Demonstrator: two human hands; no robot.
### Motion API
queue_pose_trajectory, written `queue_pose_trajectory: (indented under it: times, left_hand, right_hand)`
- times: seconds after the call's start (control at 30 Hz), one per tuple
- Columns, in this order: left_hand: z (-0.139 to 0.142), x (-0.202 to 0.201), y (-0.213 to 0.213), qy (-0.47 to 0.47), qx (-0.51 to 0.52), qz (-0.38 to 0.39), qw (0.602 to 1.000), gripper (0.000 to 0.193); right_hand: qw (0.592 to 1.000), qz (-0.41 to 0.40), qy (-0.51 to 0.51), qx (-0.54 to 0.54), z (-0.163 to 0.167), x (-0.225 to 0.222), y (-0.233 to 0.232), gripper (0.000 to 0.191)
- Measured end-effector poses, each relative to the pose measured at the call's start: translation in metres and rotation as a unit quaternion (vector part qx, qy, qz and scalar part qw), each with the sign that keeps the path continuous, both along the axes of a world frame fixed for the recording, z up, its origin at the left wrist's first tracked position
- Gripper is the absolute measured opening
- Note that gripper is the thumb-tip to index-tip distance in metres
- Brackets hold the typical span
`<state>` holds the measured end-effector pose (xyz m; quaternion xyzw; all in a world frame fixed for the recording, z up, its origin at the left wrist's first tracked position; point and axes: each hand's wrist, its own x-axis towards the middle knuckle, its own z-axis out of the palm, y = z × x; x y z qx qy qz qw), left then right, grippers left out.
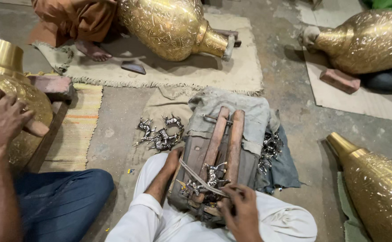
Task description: The person sits on the floor and hammers small silver-colored ornamental metal pieces against a wooden mandrel stake, repositioning each piece by hand between strikes. Other workers hammer large engraved brass vases nearby on the floor.
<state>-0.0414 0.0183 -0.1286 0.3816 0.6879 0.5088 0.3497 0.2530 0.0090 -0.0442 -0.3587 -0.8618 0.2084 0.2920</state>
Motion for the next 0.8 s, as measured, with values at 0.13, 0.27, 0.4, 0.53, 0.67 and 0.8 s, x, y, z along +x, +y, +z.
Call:
queue_pose_trajectory:
  times: [0.13, 0.27, 0.4, 0.53, 0.67, 0.8]
  left_hand:
    - [0.007, -0.005, 0.007, -0.038, 0.114, 0.190, 0.974, 0.011]
    - [0.008, -0.009, 0.004, -0.179, 0.180, 0.267, 0.930, 0.013]
    - [0.009, -0.002, -0.001, -0.181, 0.216, 0.282, 0.917, 0.020]
    - [0.018, -0.014, -0.006, -0.163, 0.126, 0.400, 0.893, 0.021]
    - [0.034, -0.033, -0.030, 0.085, 0.095, 0.317, 0.940, 0.037]
    - [0.063, -0.027, -0.068, 0.048, -0.051, 0.119, 0.990, 0.035]
  right_hand:
    - [1.000, 0.020, -0.009, -0.013, 0.006, -0.013, -0.001, 0.037]
    - [0.999, 0.017, 0.021, -0.036, 0.002, -0.010, -0.002, 0.034]
    - [0.999, 0.022, 0.015, -0.036, 0.000, -0.008, -0.003, 0.033]
    - [0.999, 0.016, 0.025, -0.036, 0.002, -0.009, -0.004, 0.032]
    - [0.998, 0.018, 0.023, -0.047, 0.006, -0.010, -0.005, 0.026]
    - [0.999, 0.007, 0.034, -0.038, 0.011, -0.009, -0.008, 0.024]
